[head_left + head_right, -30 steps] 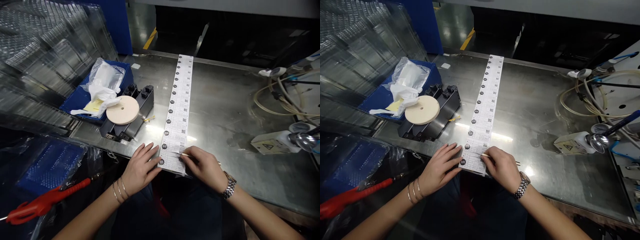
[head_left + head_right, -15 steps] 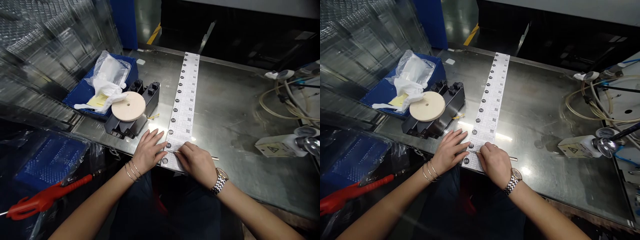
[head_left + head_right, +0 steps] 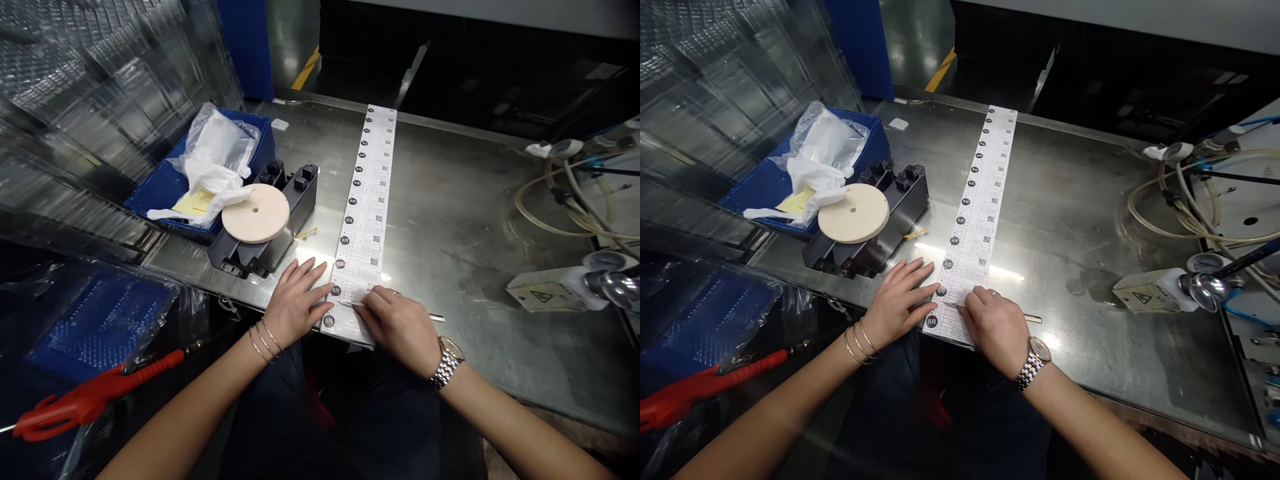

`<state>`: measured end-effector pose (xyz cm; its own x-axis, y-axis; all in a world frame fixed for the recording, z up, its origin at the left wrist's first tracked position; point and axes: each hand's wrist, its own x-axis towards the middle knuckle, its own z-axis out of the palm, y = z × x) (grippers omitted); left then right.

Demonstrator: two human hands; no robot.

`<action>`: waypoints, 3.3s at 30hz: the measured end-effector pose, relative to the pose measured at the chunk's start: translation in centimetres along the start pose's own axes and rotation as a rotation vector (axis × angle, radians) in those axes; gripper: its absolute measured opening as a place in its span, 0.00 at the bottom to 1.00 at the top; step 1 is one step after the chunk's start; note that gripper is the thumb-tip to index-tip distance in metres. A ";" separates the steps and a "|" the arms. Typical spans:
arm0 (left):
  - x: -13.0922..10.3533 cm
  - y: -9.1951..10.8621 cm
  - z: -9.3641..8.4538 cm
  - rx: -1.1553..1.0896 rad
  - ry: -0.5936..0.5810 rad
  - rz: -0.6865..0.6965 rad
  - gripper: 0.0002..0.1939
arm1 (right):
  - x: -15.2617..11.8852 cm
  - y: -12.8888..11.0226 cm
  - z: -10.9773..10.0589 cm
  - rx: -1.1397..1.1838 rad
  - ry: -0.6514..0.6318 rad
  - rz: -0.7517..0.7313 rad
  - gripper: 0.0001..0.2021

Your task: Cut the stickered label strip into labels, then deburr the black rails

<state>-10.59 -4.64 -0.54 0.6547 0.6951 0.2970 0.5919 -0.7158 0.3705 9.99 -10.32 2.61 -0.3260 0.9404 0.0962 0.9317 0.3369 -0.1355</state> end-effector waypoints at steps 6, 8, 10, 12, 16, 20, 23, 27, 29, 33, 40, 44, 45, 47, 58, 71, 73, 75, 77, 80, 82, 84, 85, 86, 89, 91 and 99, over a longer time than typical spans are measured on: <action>0.0 0.0 -0.1 0.005 0.018 0.019 0.13 | -2.4 2.3 -0.5 0.001 0.002 0.022 0.12; 0.0 0.0 -0.1 0.007 0.021 0.023 0.13 | -3.1 3.0 -0.6 0.012 -0.003 0.018 0.13; 0.1 -0.1 -0.1 0.006 0.022 0.028 0.13 | -3.6 3.5 -0.7 0.017 -0.007 0.019 0.13; 0.1 -0.2 -0.1 0.005 0.027 0.033 0.13 | -4.0 3.8 -0.8 0.018 -0.005 0.026 0.13; 0.2 -0.3 0.0 0.011 0.023 0.041 0.14 | -4.3 4.1 -0.9 0.022 -0.001 0.036 0.13; 0.2 -0.2 -0.1 0.014 0.020 0.042 0.14 | -4.5 4.2 -0.9 0.033 -0.002 0.043 0.13; 0.3 -0.2 -0.1 0.017 0.020 0.041 0.14 | -4.6 4.3 -1.0 0.048 -0.016 0.056 0.13; 0.1 -0.1 -0.1 0.030 0.017 0.053 0.14 | -4.5 4.5 -1.4 0.177 -0.066 0.113 0.13; -0.5 0.3 -0.3 0.036 0.012 0.073 0.14 | -4.2 4.3 -1.7 0.330 -0.077 0.182 0.11; -2.5 1.3 -1.2 0.042 -0.023 0.104 0.14 | -3.2 3.1 -1.9 0.585 -0.063 0.279 0.11; -1.5 1.0 -1.6 -0.031 -0.003 0.044 0.14 | -1.6 1.3 -0.6 0.513 -0.053 0.223 0.09; 0.2 -0.1 -0.6 -0.012 0.011 0.024 0.15 | -0.8 0.9 -0.5 0.356 -0.056 0.165 0.10; 0.4 -0.2 -0.4 -0.011 0.005 0.026 0.15 | -0.5 0.8 -0.5 0.316 -0.054 0.139 0.10; 0.4 -0.4 -0.1 -0.013 -0.006 0.022 0.15 | 0.0 0.4 -0.4 0.233 -0.048 0.089 0.11; 0.1 -0.4 0.0 -0.008 -0.001 0.010 0.16 | 1.2 -0.8 0.7 0.062 -0.026 0.019 0.11; 0.0 -0.4 0.0 -0.014 0.008 0.022 0.15 | -1.0 1.4 -0.3 0.009 -0.010 -0.006 0.14; 0.0 -0.5 0.0 -0.016 0.014 0.026 0.15 | -1.7 2.1 -0.5 0.008 -0.018 -0.001 0.14; 0.1 -0.4 -0.1 -0.020 0.014 0.031 0.15 | -2.3 2.7 -0.7 0.008 -0.032 0.005 0.14; 0.2 -0.4 -0.2 -0.023 0.012 0.035 0.14 | -2.8 3.2 -0.9 0.008 -0.036 0.012 0.15; 0.2 -0.4 -0.3 -0.020 0.019 0.040 0.14 | -3.4 3.6 -1.0 0.013 -0.029 0.022 0.15; 0.2 -0.4 -0.3 -0.019 0.024 0.043 0.14 | -3.6 3.8 -1.1 0.026 -0.026 0.022 0.15; 0.2 -0.4 -0.3 -0.021 0.025 0.045 0.14 | -3.8 4.0 -1.2 0.042 -0.025 0.022 0.15; 0.2 -0.4 -0.2 -0.021 0.023 0.047 0.14 | -3.9 4.1 -1.2 0.048 -0.023 0.023 0.15; 0.2 -0.5 -0.2 -0.018 0.023 0.049 0.14 | -3.9 4.1 -1.2 0.054 -0.023 0.025 0.15; 0.2 -0.6 -0.1 -0.003 0.021 0.057 0.14 | -4.1 4.3 -1.1 0.069 -0.033 0.036 0.15; 0.3 -0.7 -0.1 0.006 0.024 0.058 0.14 | -4.2 4.4 -1.2 0.091 -0.049 0.050 0.15; -1.5 0.5 -1.1 0.019 -0.011 0.107 0.14 | -2.3 3.3 -1.9 0.513 -0.053 0.221 0.10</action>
<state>-11.75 -5.99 0.18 0.7198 0.6137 0.3244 0.5266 -0.7873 0.3207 14.11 -11.46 3.84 -0.1521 0.9877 -0.0365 0.7858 0.0985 -0.6106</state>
